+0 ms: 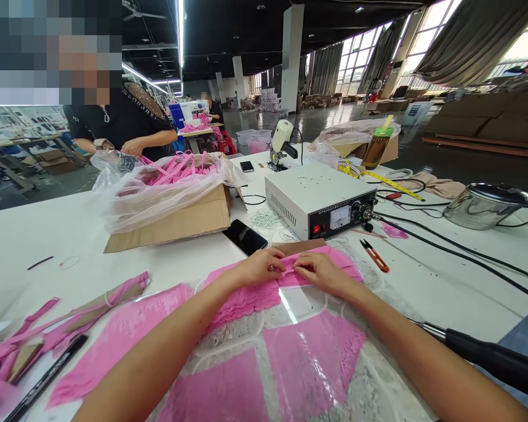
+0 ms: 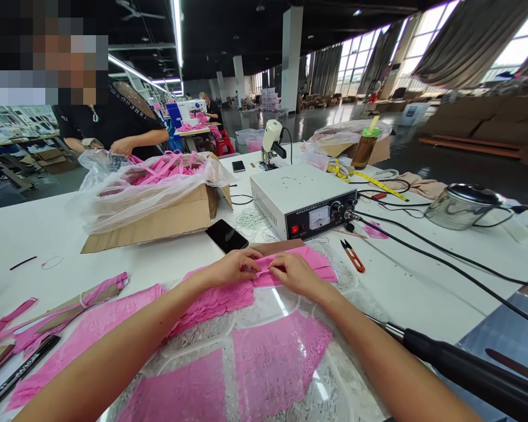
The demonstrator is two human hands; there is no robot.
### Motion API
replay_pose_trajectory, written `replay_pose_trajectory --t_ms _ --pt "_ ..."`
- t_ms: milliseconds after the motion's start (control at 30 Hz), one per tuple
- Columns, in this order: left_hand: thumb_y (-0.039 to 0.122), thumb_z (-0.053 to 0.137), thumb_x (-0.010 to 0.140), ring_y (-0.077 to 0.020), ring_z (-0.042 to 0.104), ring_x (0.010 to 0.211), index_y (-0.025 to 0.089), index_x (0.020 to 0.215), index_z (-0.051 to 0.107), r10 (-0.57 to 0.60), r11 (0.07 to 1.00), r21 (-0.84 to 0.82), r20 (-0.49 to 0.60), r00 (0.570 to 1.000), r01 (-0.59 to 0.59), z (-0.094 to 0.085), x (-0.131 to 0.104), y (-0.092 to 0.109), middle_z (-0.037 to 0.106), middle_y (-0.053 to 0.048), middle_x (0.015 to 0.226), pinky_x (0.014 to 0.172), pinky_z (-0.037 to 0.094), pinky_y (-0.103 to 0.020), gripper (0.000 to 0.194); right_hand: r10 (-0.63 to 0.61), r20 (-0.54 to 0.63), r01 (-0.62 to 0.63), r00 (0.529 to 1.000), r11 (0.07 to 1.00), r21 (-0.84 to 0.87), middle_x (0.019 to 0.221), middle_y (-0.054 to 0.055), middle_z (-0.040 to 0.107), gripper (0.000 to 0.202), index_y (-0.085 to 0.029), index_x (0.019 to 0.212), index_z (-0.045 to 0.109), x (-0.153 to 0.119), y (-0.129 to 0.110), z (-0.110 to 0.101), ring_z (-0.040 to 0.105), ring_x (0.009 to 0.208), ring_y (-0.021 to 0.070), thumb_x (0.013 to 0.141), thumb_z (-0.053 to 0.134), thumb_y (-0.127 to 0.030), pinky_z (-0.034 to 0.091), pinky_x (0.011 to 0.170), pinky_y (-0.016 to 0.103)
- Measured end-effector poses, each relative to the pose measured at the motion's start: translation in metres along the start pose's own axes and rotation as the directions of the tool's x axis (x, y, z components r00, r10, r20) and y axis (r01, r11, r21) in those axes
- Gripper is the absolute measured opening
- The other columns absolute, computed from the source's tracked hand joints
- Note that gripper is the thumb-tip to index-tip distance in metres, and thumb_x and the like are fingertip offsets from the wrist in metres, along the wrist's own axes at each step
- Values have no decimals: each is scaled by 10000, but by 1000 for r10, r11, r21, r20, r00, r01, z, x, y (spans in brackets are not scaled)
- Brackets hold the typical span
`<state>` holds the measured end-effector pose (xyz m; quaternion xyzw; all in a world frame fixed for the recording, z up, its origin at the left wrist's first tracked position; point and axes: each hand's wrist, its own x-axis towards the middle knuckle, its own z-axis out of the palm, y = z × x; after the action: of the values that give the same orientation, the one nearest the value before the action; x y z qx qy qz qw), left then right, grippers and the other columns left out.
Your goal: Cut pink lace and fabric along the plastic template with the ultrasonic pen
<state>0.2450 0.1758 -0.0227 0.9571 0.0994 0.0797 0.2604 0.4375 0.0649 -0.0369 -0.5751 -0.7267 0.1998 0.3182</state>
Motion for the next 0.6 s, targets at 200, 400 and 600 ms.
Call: replay_pose_trajectory --t_ms 200,400,600 --pt "334 579 968 -210 621 1026 172 1183 597 -15 1000 -11 -2 1000 15 -1 1 1 602 -88 1209 882 536 -416 270 -10 14 10 1000 1000 -10 718 29 660 241 -180 687 652 1 2 1 575 662 153 868 497 -211 404 618 262" --pt "331 576 970 -205 626 1014 170 1169 604 -39 999 -28 -45 998 38 -3 1 6 612 -86 1192 878 538 -410 257 -2 1 2 1000 996 -84 703 24 654 295 -199 715 693 0 -6 -3 587 661 160 906 525 -347 425 605 269" --pt "326 580 966 -224 602 1086 177 1181 603 -77 997 -17 -197 977 75 -6 -2 13 589 -94 1249 932 512 -443 262 50 -119 -79 992 965 -251 870 56 677 251 -178 864 708 0 -13 5 635 830 191 885 619 -412 499 750 330"
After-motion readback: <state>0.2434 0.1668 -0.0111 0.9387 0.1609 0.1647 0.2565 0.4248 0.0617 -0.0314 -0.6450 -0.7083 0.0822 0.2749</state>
